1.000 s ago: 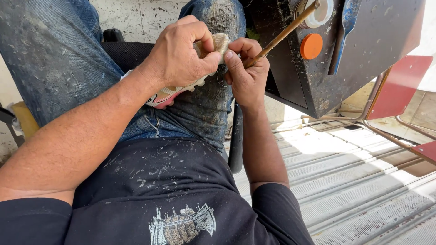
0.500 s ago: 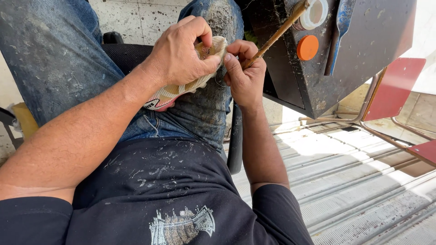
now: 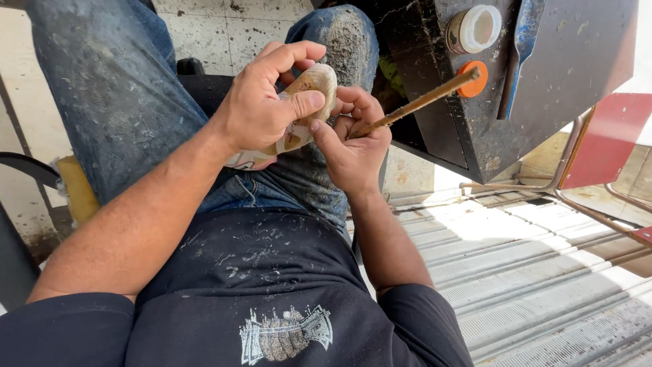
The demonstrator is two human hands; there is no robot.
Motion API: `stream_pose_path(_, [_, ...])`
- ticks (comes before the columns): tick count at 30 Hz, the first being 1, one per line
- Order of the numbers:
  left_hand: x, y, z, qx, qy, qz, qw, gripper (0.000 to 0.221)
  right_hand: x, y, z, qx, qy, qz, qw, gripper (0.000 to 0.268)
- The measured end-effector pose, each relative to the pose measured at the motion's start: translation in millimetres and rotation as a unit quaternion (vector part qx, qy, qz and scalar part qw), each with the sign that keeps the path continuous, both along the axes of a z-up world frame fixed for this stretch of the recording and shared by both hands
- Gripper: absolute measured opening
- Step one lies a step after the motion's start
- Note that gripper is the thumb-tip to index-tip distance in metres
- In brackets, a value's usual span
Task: Applying adhesive to the sole of a sneaker using a brush for repair
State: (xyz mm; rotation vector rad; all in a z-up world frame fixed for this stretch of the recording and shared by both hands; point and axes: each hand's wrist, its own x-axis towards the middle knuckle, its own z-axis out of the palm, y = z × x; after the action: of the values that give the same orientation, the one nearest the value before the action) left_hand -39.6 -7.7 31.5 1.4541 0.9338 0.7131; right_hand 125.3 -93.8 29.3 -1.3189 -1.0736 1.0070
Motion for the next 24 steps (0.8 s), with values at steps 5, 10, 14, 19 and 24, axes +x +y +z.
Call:
stream_pose_path(5, [-40.0, -11.1, 34.3, 0.133, -0.031, 0.027, 0.99, 0.043, -13.4, 12.6, 40.3, 0.061, -0.026, 0.075, 0.995, 0.018])
stream_pose_path(10, [-63.0, -23.5, 41.6, 0.158, -0.101, 0.032, 0.982, 0.03, -18.8, 15.5, 42.9, 0.109, -0.03, 0.153, 0.982, 0.023])
stream_pose_path(14, [-67.9, -38.1, 32.8, 0.16, -0.158, 0.122, 0.967, 0.03, -42.9, 16.7, 45.5, 0.245, -0.127, 0.115, 0.954, 0.017])
stream_pose_path(19, [-70.8, -52.2, 42.7, 0.189, -0.158, 0.151, 0.957, 0.031, -51.6, 11.5, 57.5, 0.309, -0.207, 0.103, 0.923, 0.011])
stream_pose_path(24, [-68.4, -62.6, 41.0, 0.196, -0.149, 0.168, 0.955, 0.031, -52.0, 4.1, 55.7, 0.294, -0.235, 0.114, 0.919, 0.013])
